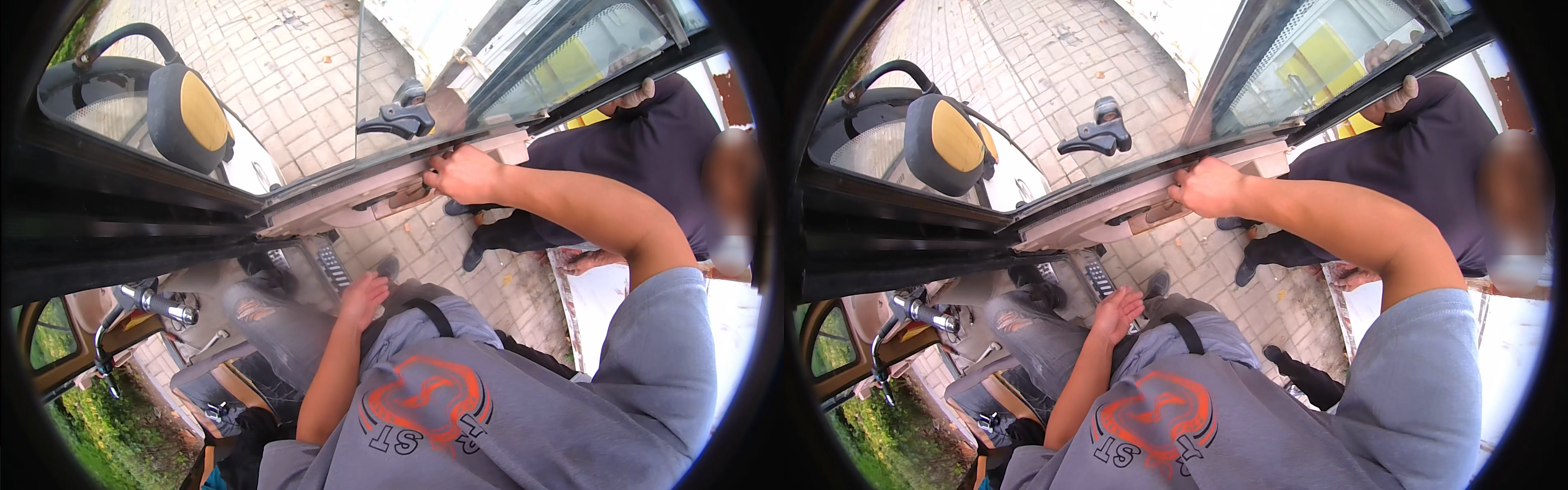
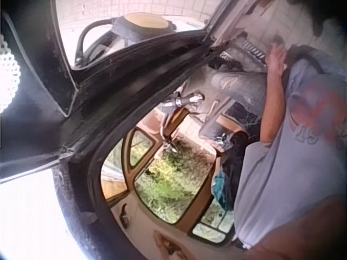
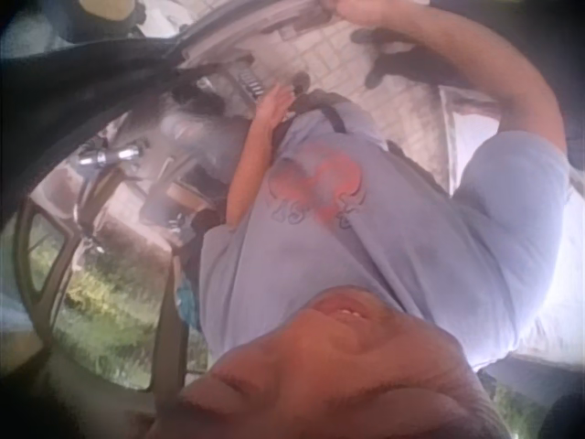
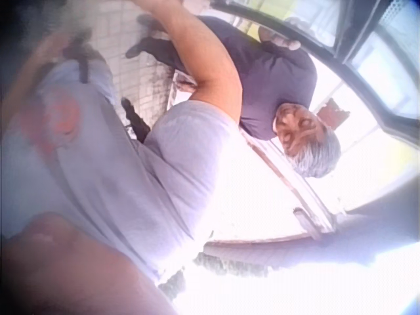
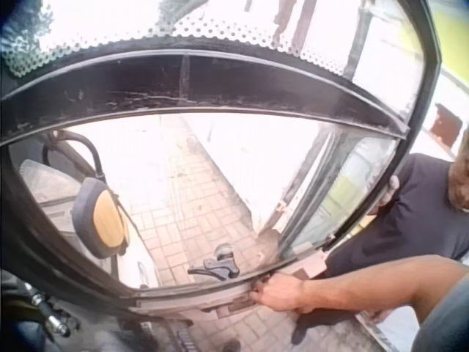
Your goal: The person uses a screwdriver to remove screws from the vehicle door panel and dashboard, detaches the door panel, and then removes the dashboard cover to access internal wiring.
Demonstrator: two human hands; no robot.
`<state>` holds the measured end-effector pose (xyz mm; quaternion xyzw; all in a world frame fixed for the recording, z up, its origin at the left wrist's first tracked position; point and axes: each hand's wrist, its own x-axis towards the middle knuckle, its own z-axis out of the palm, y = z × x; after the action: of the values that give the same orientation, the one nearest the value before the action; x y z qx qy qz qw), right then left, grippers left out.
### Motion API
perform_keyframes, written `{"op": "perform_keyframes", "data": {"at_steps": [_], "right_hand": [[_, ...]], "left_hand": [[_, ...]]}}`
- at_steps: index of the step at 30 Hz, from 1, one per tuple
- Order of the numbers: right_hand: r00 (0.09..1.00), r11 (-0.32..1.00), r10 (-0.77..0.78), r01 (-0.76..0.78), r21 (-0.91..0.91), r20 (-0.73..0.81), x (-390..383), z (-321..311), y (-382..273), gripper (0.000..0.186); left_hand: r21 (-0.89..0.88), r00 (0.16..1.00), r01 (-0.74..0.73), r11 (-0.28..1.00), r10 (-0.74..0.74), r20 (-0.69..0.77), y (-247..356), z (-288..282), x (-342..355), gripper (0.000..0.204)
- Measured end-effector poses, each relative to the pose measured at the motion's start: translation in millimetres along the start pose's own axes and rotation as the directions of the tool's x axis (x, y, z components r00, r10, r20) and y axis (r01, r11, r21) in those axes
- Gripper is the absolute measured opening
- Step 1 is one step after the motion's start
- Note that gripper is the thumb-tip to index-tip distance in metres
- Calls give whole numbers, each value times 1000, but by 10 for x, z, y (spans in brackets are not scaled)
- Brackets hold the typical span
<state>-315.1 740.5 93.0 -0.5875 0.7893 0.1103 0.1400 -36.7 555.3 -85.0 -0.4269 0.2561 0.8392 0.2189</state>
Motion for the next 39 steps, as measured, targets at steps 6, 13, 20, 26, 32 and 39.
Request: {"op": "perform_keyframes", "data": {"at_steps": [6,13,20,26,32,39], "right_hand": [[817,798,514,-567,203,261,110,-69,-172,21],[963,962,270,-269,40,-9,-24,103,-209,24],[869,825,487,-491,279,89,-50,-70,-182,32],[598,389,759,-733,558,256,-317,295,-45,35],[866,853,493,-462,242,-84,-104,48,-424,23],[741,731,670,-646,220,-51,-16,97,-451,27]], "left_hand": [[80,996,-35,996,41,-80,103,-282,-127,36],[189,986,-90,978,114,-122,479,-800,-429,34],[367,963,-216,905,260,-75,1079,-840,-1366,36],[728,866,-452,516,448,221,2334,-881,-2603,29],[827,718,-136,-546,521,462,3066,-1228,-2487,14],[522,659,-88,-848,344,669,3060,-1480,-2162,34]]}}
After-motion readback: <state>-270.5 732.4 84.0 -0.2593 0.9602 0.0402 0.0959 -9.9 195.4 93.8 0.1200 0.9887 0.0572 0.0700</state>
